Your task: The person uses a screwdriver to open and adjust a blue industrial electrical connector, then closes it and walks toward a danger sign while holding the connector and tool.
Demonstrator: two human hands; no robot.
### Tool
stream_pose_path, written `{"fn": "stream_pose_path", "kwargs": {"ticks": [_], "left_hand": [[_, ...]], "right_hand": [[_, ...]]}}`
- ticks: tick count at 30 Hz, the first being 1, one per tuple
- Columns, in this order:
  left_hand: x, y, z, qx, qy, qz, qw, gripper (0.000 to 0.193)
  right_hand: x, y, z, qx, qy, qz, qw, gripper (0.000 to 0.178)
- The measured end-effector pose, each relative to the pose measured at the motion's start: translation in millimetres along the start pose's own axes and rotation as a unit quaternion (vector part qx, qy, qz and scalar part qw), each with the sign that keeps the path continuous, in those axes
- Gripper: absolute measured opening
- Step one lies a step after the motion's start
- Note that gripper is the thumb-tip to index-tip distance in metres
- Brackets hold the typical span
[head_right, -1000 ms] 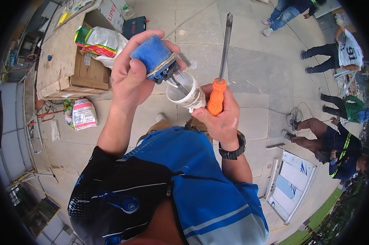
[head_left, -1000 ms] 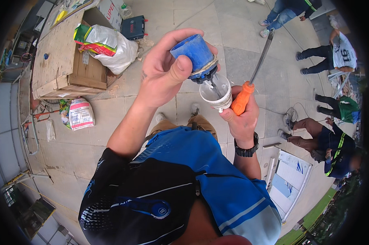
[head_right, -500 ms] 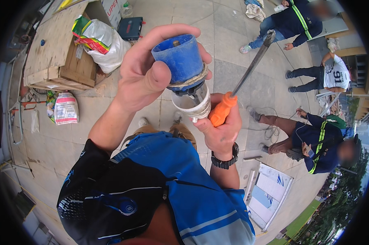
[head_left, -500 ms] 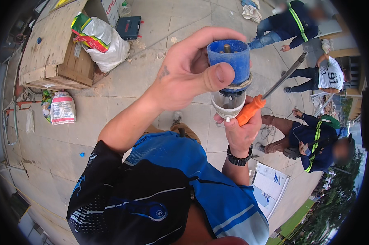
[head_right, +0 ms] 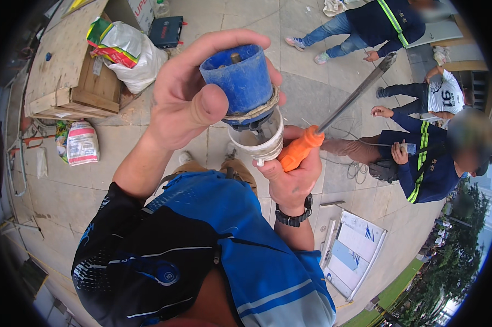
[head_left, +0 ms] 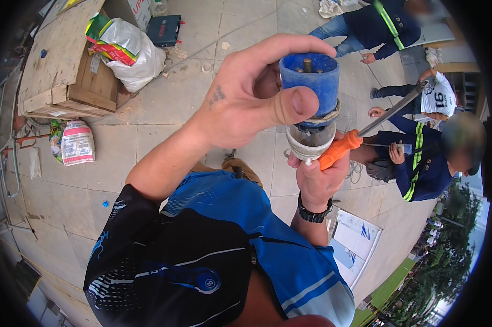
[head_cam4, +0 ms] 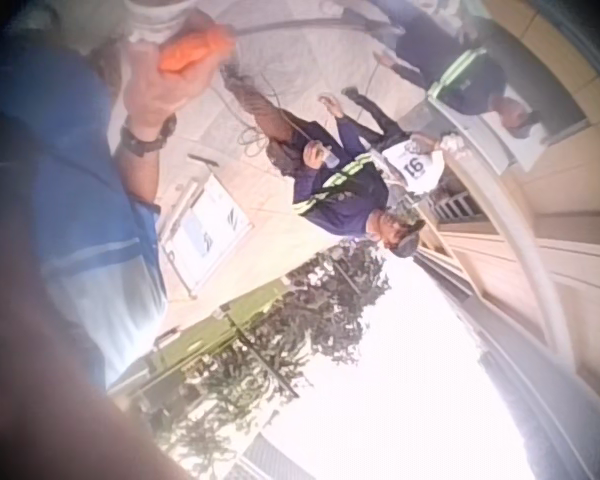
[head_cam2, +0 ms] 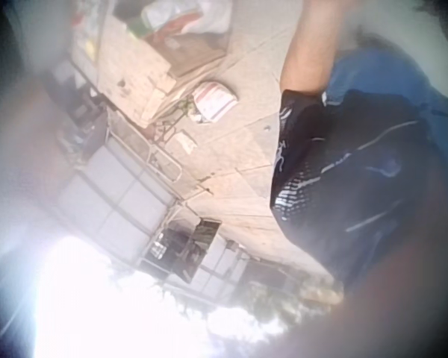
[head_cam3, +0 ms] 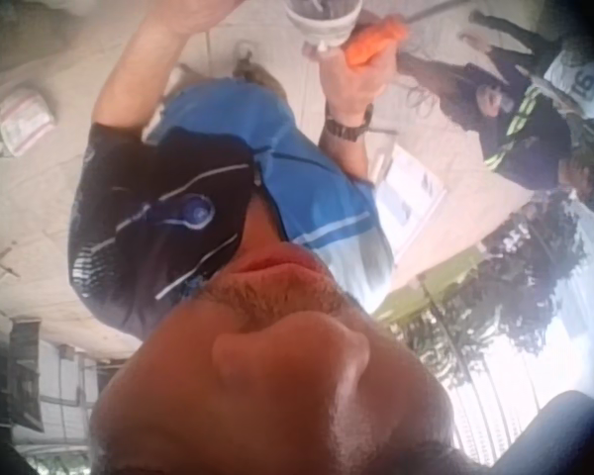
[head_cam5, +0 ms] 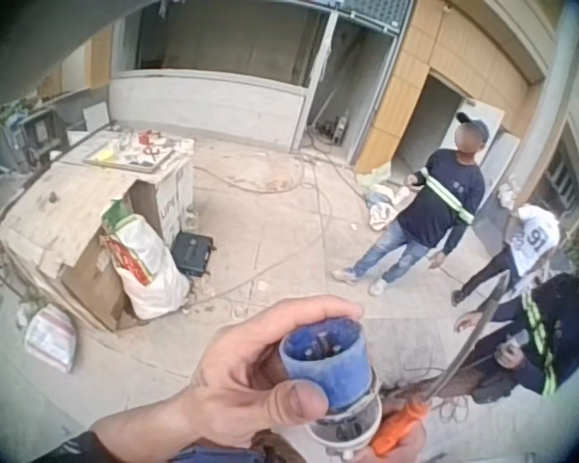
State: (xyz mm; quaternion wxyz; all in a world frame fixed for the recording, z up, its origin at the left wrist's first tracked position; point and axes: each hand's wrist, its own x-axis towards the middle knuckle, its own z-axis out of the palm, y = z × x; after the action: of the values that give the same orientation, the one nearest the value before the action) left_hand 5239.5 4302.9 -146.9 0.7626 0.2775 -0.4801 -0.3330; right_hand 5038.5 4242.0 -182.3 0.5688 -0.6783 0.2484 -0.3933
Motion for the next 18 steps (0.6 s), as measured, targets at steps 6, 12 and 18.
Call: {"fn": "stream_pose_path", "kwargs": {"ticks": [6, 12, 18], "left_hand": [[-5, 6, 24, -0.011, -0.008, -0.009, 1.000, 0.082], [-9, 6, 27, -0.013, -0.021, -0.017, 1.000, 0.081], [-9, 11, 32, -0.008, -0.024, -0.026, 0.999, 0.081]], "right_hand": [[-13, -16, -14, 0.019, 0.001, -0.008, 1.000, 0.065], [-16, -20, -12, 0.052, -0.007, -0.001, 0.999, 0.065], [-16, -25, -18, 0.036, -0.013, -0.006, 0.999, 0.068]]}}
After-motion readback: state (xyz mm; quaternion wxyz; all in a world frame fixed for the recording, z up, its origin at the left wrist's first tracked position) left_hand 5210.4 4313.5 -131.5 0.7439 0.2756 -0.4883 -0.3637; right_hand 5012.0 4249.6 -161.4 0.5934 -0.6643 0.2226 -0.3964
